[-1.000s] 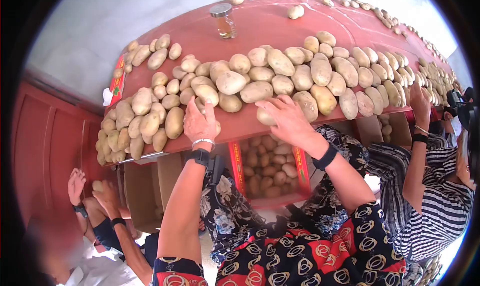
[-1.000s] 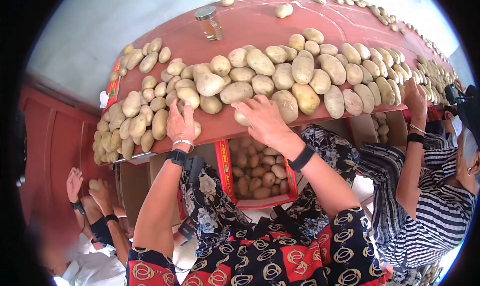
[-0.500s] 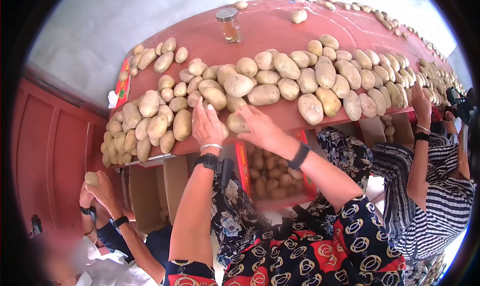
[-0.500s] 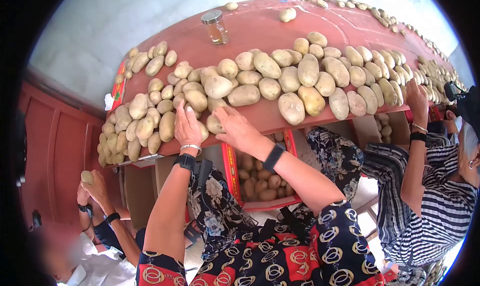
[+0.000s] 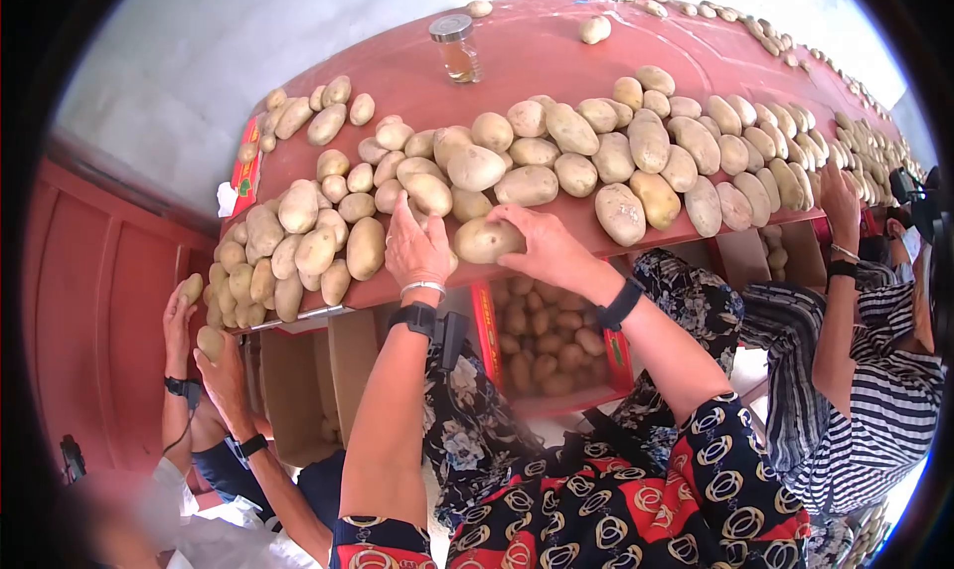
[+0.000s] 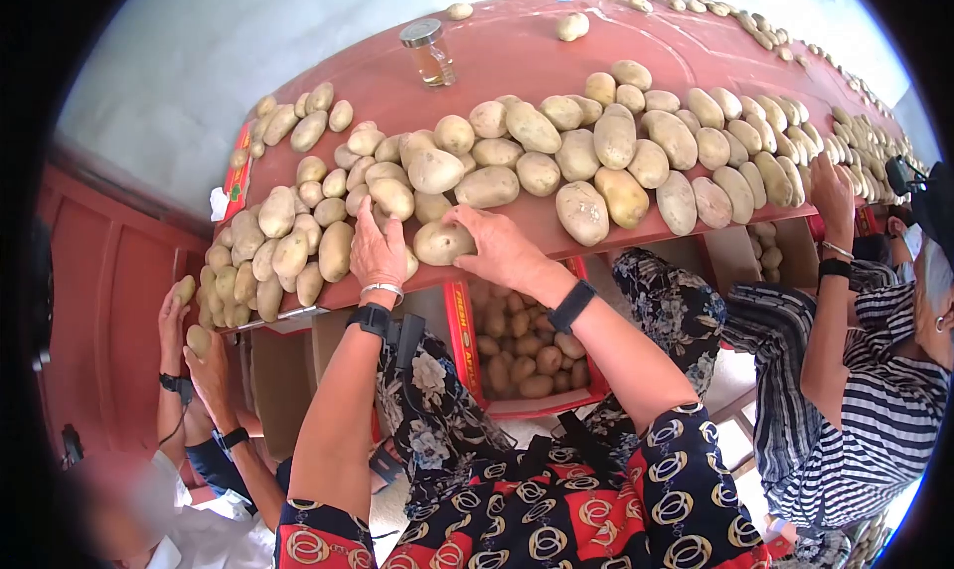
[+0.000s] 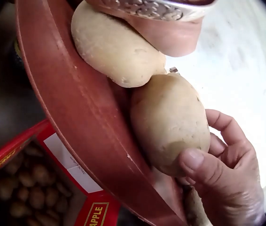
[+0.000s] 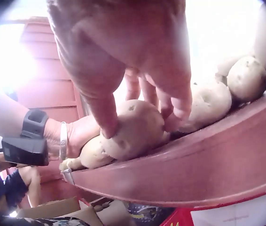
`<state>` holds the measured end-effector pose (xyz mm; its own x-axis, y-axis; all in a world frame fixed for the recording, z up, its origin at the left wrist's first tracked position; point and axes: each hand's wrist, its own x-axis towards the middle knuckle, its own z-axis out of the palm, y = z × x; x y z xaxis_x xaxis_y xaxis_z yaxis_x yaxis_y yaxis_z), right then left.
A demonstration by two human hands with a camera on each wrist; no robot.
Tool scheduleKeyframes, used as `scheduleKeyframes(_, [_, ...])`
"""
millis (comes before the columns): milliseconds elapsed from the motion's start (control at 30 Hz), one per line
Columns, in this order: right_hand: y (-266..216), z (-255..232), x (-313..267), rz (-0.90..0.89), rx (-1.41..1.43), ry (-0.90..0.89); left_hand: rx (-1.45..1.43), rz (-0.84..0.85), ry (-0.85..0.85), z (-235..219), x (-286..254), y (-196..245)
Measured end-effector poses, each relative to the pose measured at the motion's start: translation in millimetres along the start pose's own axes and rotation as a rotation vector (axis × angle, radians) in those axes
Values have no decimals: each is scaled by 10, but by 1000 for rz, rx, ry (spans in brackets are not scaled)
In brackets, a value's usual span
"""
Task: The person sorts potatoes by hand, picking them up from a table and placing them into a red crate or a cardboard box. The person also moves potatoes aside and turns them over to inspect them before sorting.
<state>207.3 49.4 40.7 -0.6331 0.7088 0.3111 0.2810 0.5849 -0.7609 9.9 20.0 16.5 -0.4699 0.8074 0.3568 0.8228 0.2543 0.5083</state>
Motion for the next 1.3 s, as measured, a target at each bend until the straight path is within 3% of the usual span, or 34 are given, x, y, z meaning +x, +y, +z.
scheduleKeyframes(100, [12,-41,-51,39,-25,8,27,-26,13,3,-16,39])
scheduleKeyframes(267, [5,-20,-76,32,-119,-18,128,-136,-113,-127,13,207])
scheduleKeyframes(467, [-5,0,14,28,-77,-38,182,-86,-120,-47,38,96])
scheduleKeyframes(667, [16,125,74,40,-123,80,153,-125,-141,-115,22,170])
scheduleKeyframes(867, [-19,9,110,65,-170,-57,137,-117,-107,-69,27,179])
scheduleKeyframes(1300, [20,205,85,68,-180,102,146,-105,-177,-130,13,206])
